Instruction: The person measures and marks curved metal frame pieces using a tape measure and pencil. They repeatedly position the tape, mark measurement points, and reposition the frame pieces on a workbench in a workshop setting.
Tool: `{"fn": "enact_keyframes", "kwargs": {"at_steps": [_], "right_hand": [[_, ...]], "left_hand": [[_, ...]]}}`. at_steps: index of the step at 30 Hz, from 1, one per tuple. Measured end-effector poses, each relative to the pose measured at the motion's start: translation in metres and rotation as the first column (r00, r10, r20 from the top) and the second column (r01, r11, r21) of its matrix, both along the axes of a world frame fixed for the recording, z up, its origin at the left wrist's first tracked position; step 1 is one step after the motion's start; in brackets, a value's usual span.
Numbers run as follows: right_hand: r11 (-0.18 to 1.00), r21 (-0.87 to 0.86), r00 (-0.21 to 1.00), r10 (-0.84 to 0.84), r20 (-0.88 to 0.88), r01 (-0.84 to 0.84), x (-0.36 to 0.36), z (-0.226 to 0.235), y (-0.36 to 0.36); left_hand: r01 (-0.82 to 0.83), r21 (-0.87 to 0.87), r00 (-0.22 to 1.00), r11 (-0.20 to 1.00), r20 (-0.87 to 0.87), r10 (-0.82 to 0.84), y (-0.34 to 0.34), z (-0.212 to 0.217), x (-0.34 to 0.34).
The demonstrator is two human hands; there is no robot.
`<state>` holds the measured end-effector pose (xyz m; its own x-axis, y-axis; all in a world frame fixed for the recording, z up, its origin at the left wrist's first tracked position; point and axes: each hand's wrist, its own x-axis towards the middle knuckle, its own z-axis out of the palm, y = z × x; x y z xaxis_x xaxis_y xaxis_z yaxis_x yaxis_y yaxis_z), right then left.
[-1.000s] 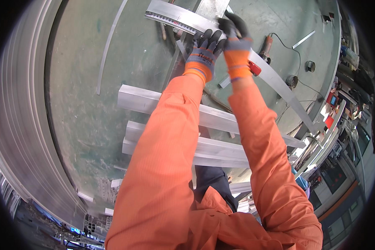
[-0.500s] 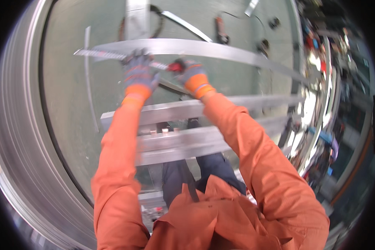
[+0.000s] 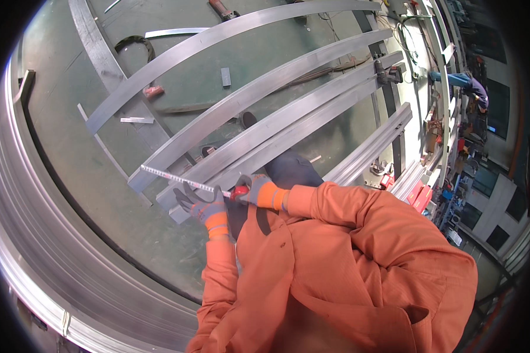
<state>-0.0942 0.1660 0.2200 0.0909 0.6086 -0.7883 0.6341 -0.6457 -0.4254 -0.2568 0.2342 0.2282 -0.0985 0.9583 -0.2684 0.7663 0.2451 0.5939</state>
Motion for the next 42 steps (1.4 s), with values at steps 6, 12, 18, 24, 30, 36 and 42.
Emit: {"fn": "enact_keyframes", "kwargs": {"at_steps": [6, 12, 18, 24, 30, 36, 42], "right_hand": [[0.969, 0.232, 0.994, 0.061, 0.086, -0.080, 0.018, 0.051, 0.048], [0.913, 0.400, 0.906, 0.095, -0.413, 0.086, 0.072, 0.099, 0.012], [0.871, 0.486, 0.956, 0.071, -0.285, 0.080, 0.220, 0.102, -0.065], [0.857, 0.462, 0.962, -0.270, 0.028, 0.227, 0.404, -0.009, -0.202], [0.379, -0.319, 0.307, -0.917, -0.254, 0.869, 0.550, -0.155, -0.386], [0.391, -0.434, 0.186, -0.878, -0.442, 0.812, 0.503, -0.173, -0.372], [0.664, -0.105, 0.563, -0.698, -0.442, 0.741, 0.413, -0.084, -0.230]], "left_hand": [[-0.073, -0.767, 0.416, 0.637, 0.557, 0.719, 0.016, 0.008, 0.011], [-0.107, -0.686, 0.241, 0.720, 0.685, 0.688, -0.034, 0.045, 0.060], [-0.035, -0.760, 0.311, 0.649, 0.609, 0.730, -0.111, 0.004, 0.030], [-0.097, -0.680, 0.802, 0.727, 0.380, 0.462, -0.228, -0.020, -0.074], [-0.311, -0.646, 0.921, 0.697, -0.023, 0.390, -0.337, -0.025, -0.133], [-0.574, -0.596, 0.655, 0.561, 0.077, 0.752, -0.337, -0.002, -0.097], [-0.096, -0.609, 0.834, 0.787, 0.383, 0.398, -0.251, 0.018, -0.025]]}}
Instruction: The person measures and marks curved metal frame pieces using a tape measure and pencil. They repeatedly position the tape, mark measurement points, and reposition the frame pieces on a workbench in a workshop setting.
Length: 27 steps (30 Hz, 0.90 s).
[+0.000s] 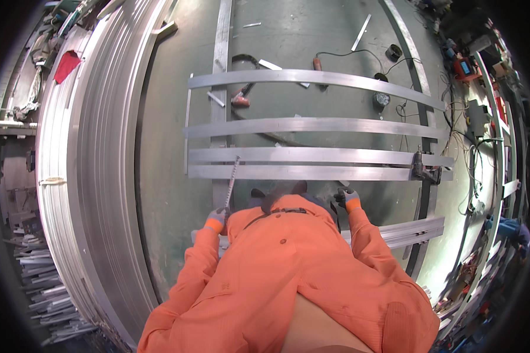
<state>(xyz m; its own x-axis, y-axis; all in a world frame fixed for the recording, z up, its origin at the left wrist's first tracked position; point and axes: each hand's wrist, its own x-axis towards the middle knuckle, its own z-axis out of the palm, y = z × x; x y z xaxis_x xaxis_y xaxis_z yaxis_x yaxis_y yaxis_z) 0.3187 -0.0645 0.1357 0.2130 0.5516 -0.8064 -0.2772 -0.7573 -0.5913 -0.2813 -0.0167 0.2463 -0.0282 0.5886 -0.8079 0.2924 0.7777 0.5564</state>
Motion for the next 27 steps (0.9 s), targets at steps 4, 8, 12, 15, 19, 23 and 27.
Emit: {"fn": "enact_keyframes", "kwargs": {"at_steps": [4, 8, 12, 15, 19, 23, 27], "right_hand": [[0.968, 0.017, 0.946, 0.239, 0.220, -0.249, -0.069, 0.070, 0.061], [0.939, -0.013, 0.881, 0.328, 0.341, -0.345, -0.090, 0.083, 0.068], [0.957, -0.034, 0.875, 0.277, 0.396, -0.288, -0.105, 0.094, 0.045], [0.897, -0.165, 0.727, 0.431, 0.534, -0.410, -0.108, 0.090, 0.023], [0.910, -0.178, 0.708, 0.404, 0.580, -0.374, -0.141, 0.125, 0.011], [0.917, -0.207, 0.643, 0.388, 0.660, -0.341, -0.148, 0.134, -0.023], [0.938, -0.262, 0.577, 0.346, 0.739, -0.227, -0.134, 0.102, -0.071]], "left_hand": [[0.502, 0.044, 0.838, 0.864, -0.271, -0.473, 0.004, -0.011, -0.003], [0.628, 0.058, 0.772, 0.776, -0.173, -0.611, 0.004, -0.052, -0.025], [0.509, 0.152, 0.845, 0.847, 0.096, -0.526, 0.011, -0.090, -0.061], [0.560, 0.133, 0.810, 0.817, 0.120, -0.575, 0.017, -0.100, -0.057], [0.676, 0.060, 0.730, 0.734, 0.084, -0.679, 0.035, -0.095, -0.048], [0.764, 0.029, 0.641, 0.645, 0.087, -0.763, 0.061, -0.087, -0.025], [0.801, 0.016, 0.595, 0.599, 0.099, -0.798, 0.084, -0.081, 0.028]]}}
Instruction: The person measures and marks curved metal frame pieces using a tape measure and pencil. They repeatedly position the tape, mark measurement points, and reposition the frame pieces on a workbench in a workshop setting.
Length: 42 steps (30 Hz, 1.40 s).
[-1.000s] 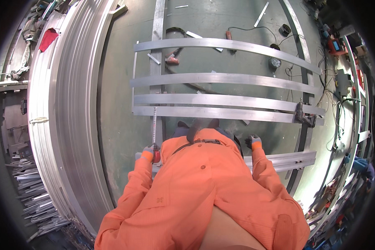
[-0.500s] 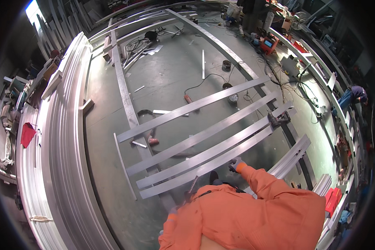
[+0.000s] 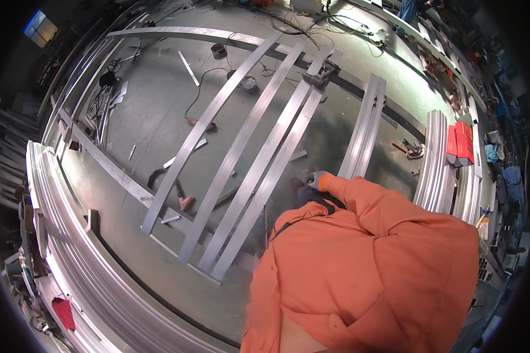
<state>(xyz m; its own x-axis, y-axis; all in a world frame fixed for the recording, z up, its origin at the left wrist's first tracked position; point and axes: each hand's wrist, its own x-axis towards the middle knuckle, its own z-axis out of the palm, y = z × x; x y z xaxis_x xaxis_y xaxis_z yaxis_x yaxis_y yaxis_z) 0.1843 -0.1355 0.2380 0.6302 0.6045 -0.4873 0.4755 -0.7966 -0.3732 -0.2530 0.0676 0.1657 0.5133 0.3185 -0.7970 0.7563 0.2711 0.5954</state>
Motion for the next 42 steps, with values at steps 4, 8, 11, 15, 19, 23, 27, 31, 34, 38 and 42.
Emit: {"fn": "enact_keyframes", "kwargs": {"at_steps": [4, 8, 11, 15, 19, 23, 27, 31, 34, 38, 42], "right_hand": [[0.998, 0.021, 0.985, -0.054, -0.161, 0.059, 0.022, 0.004, -0.001], [0.999, 0.020, 0.975, -0.032, -0.218, 0.037, 0.063, 0.014, 0.011], [0.997, 0.075, 0.980, -0.011, -0.197, 0.026, 0.103, 0.005, 0.008], [0.990, 0.136, 0.963, 0.000, -0.268, 0.038, 0.182, -0.001, 0.006], [0.969, 0.144, 0.907, -0.129, -0.401, 0.202, 0.249, 0.017, -0.006], [0.954, 0.188, 0.954, -0.187, -0.232, 0.233, 0.309, -0.008, -0.016], [0.886, 0.162, 0.858, -0.354, -0.371, 0.435, 0.342, -0.013, -0.032], [0.823, 0.136, 0.829, -0.521, -0.204, 0.551, 0.352, -0.056, -0.101], [0.831, 0.022, 0.799, -0.527, -0.291, 0.556, 0.350, -0.060, -0.148], [0.243, -0.187, 0.086, -0.798, -0.597, 0.952, 0.355, -0.086, -0.281], [0.000, -0.370, -0.208, -0.827, -0.523, 0.929, 0.368, -0.115, -0.342]], "left_hand": [[-0.021, 0.021, 0.999, 1.000, -0.037, 0.022, 0.022, 0.014, 0.041], [-0.052, 0.052, 0.996, 0.997, -0.067, 0.055, 0.032, 0.025, 0.092], [-0.078, 0.069, 0.992, 0.995, -0.092, 0.085, 0.031, 0.033, 0.140], [-0.119, 0.094, 0.983, 0.988, -0.127, 0.131, 0.025, 0.043, 0.198], [-0.140, 0.103, 0.975, 0.985, -0.156, 0.155, 0.011, 0.056, 0.249], [-0.115, 0.088, 0.978, 0.989, -0.162, 0.128, 0.001, 0.058, 0.304], [-0.092, 0.079, 0.979, 0.993, -0.176, 0.104, -0.002, 0.052, 0.339], [-0.025, 0.036, 0.983, 0.999, -0.179, 0.031, 0.005, 0.026, 0.377], [0.058, 0.062, 0.992, 0.996, -0.116, -0.050, 0.040, -0.001, 0.380], [0.397, 0.168, 0.911, 0.902, -0.190, -0.366, 0.065, 0.036, 0.511], [0.591, 0.385, 0.803, 0.709, -0.197, -0.563, 0.099, 0.079, 0.605]]}}
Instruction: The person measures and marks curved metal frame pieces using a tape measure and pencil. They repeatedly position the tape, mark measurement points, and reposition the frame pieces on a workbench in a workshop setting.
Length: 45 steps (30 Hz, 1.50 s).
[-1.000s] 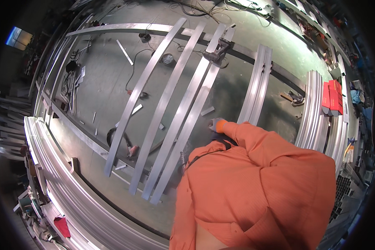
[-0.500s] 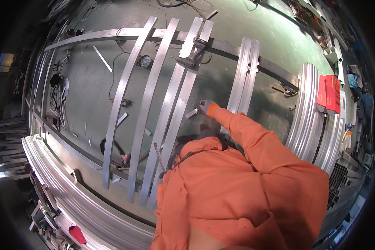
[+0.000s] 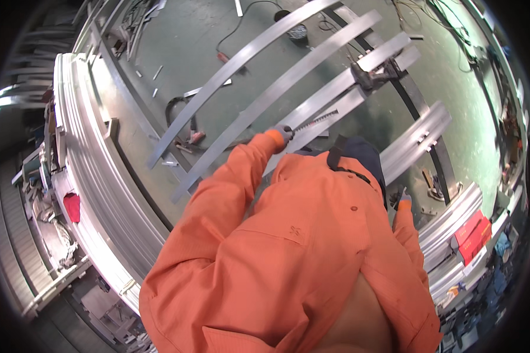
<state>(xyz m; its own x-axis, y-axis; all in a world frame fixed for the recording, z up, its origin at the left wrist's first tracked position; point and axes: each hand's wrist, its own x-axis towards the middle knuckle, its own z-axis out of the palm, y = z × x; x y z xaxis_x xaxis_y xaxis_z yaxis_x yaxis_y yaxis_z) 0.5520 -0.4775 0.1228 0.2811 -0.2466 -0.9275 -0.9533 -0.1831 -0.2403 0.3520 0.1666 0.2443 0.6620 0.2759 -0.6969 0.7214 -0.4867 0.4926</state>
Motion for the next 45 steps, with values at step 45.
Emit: {"fn": "enact_keyframes", "kwargs": {"at_steps": [45], "right_hand": [[0.849, 0.484, 0.772, -0.157, 0.616, -0.214, 0.837, -0.060, 0.469]], "left_hand": [[-0.821, -0.286, 0.537, 0.493, -0.094, 0.839, -0.037, -0.123, 0.425]]}}
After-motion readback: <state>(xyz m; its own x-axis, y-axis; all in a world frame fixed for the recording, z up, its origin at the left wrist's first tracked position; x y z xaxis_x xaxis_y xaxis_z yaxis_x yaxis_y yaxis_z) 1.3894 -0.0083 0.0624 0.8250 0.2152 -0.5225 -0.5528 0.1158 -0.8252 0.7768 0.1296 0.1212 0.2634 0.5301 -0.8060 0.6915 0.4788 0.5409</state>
